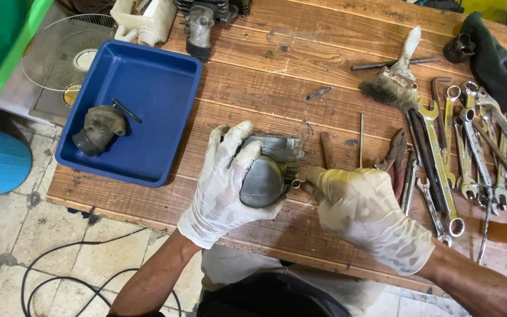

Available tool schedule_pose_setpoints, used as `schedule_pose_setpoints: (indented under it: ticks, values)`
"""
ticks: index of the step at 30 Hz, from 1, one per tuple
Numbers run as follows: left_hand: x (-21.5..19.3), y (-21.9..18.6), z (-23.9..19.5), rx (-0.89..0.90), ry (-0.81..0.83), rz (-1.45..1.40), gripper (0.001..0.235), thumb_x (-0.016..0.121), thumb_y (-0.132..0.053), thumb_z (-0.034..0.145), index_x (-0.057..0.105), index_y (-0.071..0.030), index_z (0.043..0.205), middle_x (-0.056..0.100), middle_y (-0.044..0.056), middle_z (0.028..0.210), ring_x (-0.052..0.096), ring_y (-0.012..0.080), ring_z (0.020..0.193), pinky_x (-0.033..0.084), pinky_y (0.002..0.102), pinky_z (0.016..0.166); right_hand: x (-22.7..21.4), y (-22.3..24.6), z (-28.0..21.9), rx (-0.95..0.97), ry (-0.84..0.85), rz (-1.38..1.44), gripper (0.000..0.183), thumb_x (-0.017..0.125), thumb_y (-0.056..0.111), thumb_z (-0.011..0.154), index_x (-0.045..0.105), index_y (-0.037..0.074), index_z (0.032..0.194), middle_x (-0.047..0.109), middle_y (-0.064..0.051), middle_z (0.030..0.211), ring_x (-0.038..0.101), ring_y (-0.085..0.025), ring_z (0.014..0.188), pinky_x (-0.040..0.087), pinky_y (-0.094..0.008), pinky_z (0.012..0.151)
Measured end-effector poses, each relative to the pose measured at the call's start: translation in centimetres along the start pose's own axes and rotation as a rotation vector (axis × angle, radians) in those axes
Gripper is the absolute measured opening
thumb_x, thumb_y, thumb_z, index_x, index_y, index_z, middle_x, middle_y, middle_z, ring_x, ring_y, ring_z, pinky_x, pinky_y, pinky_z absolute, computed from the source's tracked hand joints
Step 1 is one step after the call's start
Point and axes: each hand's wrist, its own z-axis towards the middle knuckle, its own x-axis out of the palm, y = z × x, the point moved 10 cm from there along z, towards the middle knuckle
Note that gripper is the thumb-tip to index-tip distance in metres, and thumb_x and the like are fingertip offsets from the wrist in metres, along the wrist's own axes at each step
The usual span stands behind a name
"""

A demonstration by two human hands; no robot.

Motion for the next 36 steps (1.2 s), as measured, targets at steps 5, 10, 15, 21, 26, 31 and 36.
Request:
schedule_pose_setpoints:
  ticks: [5,10,15,21,26,31,36]
  values:
    - [-0.1,-0.2,-0.6,0.001,-0.07,0.041,0.108,0.098,-0.056,0.079,0.038,-0.004,0.151,0.038,0.024,0.16,0.049,0.0432,0.149,0.035,0.076,0.126,-1.4,0.5,-0.6,0.19,-0.03,0.158,0.034,0.059,0.027,0.088,0.073,0.032,0.118,0.058,0.0,0.048,0.051,-0.022,0.038,0.038,-0.037,0.042]
    - [0.2,0.1,-0.4,-0.052,-0.04,0.029,0.108,0.099,-0.055,0.07,0.041,-0.004,0.145,0.036,0.021,0.158,0.049,0.0423,0.146,0.032,0.073,0.126,0.3,-1.1,-0.7,0.196,0.054,0.053,0.027,0.059,0.017,0.087,0.074,0.026,0.107,0.069,0.001,0.056,0.06,-0.021,0.041,0.049,-0.036,0.041]
    - [-0.5,-1.4,0.8,-0.07,-0.14,0.059,0.099,0.096,-0.05,0.074,0.043,0.003,0.138,0.043,0.03,0.149,0.05,0.047,0.138,0.037,0.071,0.12,-1.8,-3.2,-1.2,0.502,0.663,-0.206,0.02,0.046,0.047,0.104,0.064,0.042,0.111,0.071,0.012,0.064,0.065,-0.009,0.049,0.059,-0.025,0.052]
    - [0.4,-1.0,0.9,-0.322,-0.146,0.24,0.128,0.093,-0.078,0.058,0.042,0.003,0.143,0.037,0.033,0.155,0.043,0.0502,0.145,0.032,0.074,0.12,4.3,-4.3,-3.4,0.697,0.122,1.328,0.081,0.043,-0.014,0.077,0.051,0.004,0.155,0.067,-0.011,0.103,0.066,-0.018,0.082,0.054,-0.017,0.064]
    - [-2.3,-0.3,2.3,-0.244,0.337,-0.046,0.126,0.087,-0.068,0.067,0.028,-0.001,0.156,0.043,0.029,0.157,0.045,0.044,0.143,0.032,0.06,0.117,5.5,-1.1,-2.0,0.432,-0.246,1.17,0.017,0.055,0.021,0.104,0.059,0.01,0.091,0.055,0.001,0.081,0.049,-0.012,0.077,0.044,-0.028,0.074]
    - [-1.4,4.3,1.6,-0.263,0.33,-0.295,0.119,0.072,-0.066,0.072,0.02,-0.003,0.16,0.03,0.025,0.167,0.036,0.0409,0.153,0.032,0.059,0.118,5.2,-1.4,-1.8,0.672,-0.302,1.305,0.017,0.06,0.012,0.1,0.07,0.004,0.11,0.073,-0.007,0.101,0.067,-0.017,0.093,0.058,-0.031,0.089]
    - [0.7,2.9,0.2,-0.365,0.228,-0.253,0.133,0.084,-0.064,0.065,0.016,-0.002,0.16,0.04,0.025,0.163,0.05,0.0422,0.144,0.039,0.049,0.118,1.9,-2.1,-0.1,0.825,-0.157,1.181,0.022,0.054,0.01,0.1,0.073,0.006,0.11,0.078,-0.011,0.111,0.072,-0.021,0.105,0.061,-0.037,0.103]
